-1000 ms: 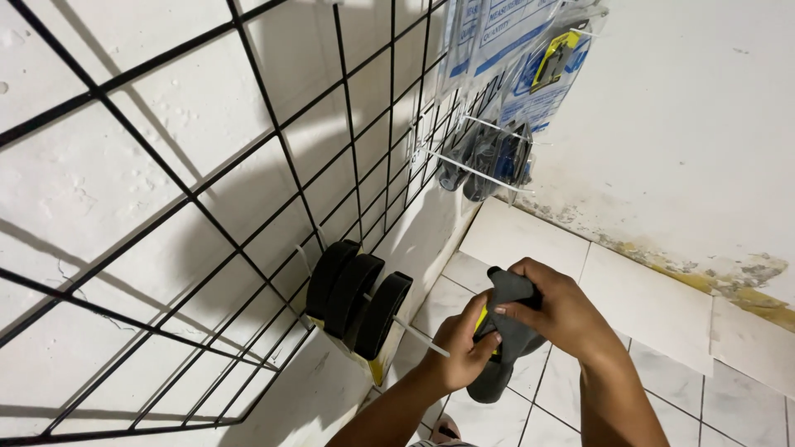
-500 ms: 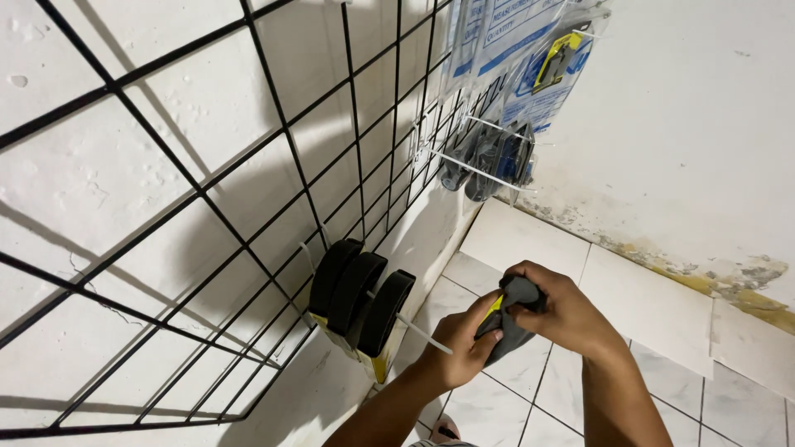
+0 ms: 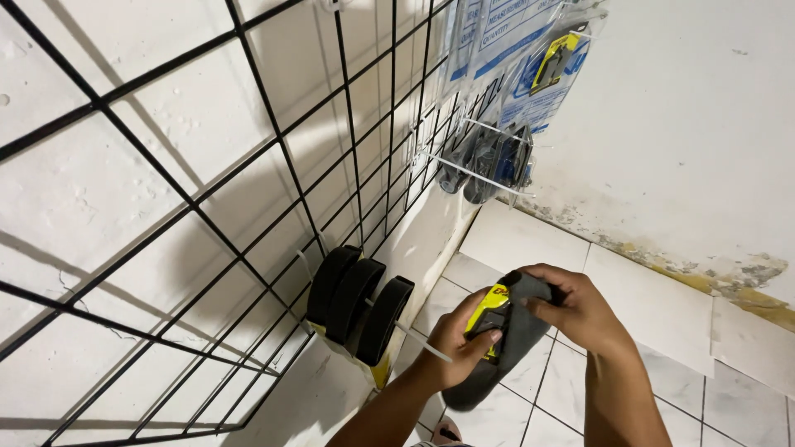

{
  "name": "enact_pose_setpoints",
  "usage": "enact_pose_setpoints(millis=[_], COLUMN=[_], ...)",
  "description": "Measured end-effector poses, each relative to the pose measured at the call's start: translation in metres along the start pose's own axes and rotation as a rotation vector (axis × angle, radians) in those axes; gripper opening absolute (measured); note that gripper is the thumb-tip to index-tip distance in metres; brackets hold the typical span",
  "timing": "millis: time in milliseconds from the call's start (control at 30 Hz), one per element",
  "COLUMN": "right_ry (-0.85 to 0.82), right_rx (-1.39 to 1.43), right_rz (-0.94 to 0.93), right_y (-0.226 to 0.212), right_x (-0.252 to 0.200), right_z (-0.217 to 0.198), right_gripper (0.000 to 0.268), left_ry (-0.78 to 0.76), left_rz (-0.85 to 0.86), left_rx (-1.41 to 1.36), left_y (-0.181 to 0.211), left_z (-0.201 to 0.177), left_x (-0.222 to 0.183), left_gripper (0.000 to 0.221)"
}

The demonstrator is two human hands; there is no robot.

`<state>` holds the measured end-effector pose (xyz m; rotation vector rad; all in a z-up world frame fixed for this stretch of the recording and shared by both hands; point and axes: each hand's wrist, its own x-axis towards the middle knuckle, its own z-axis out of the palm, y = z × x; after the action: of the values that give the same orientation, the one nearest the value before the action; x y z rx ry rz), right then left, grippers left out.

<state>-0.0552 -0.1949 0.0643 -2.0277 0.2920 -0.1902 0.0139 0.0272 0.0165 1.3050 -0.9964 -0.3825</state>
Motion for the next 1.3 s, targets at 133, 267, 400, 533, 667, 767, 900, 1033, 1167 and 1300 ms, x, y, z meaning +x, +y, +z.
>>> enact_pose_setpoints(millis=[133,267,400,533,667,767,900,1033,1167,1300], right_ry=[0.102,0.157,0.176,0.277,0.284,0.332,0.456,0.485,0.431,0.555], right_rx=[0.118,0.2,0.276,0.138,0.146,0.121,0.187,0.389,0.462,0.194], right_rz=[-0.063,-0.091,-0.112,-0.049,-0.114,-0.103,-0.12,-0.079,-0.073,-0.151], right_y=[0.005,0.015,0.022,0.016,0.024,0.029,0.031,0.014,0.02,0.035], right_x=[-0.005,-0.012,-0.011,-0.003,0.009,0.013,0.013,0.005,0.002,0.007], right_z=[0.003,0.011,0.014,0.016,0.02,0.026,0.039,0.048,0.047,0.04], right_gripper=[0.06,0.066,0.066,0.048,0.031,0.024,0.013,0.038,0.059,0.022], left_ry=[0.044,0.08,0.049,0.017,-0.063,-0.048,0.063,0.18,0.197,0.104], left_rz=[-0.053,-0.077,-0.063,-0.067,-0.125,-0.1,-0.053,-0.058,-0.011,-0.091], left_rx=[-0.208,-0.31,-0.344,-0.162,-0.074,-0.084,-0.337,-0.477,-0.499,-0.378], left_y=[-0.011,-0.016,-0.017,-0.018,-0.019,-0.024,-0.033,-0.041,-0.038,-0.028], left_z=[-0.001,0.0,0.001,-0.001,-0.001,0.001,0.008,0.013,0.011,0.014], left_x=[0.002,0.006,0.011,0.018,0.022,0.02,0.016,0.013,0.016,0.018], left_gripper=[0.059,0.061,0.059,0.058,0.058,0.058,0.06,0.062,0.062,0.06])
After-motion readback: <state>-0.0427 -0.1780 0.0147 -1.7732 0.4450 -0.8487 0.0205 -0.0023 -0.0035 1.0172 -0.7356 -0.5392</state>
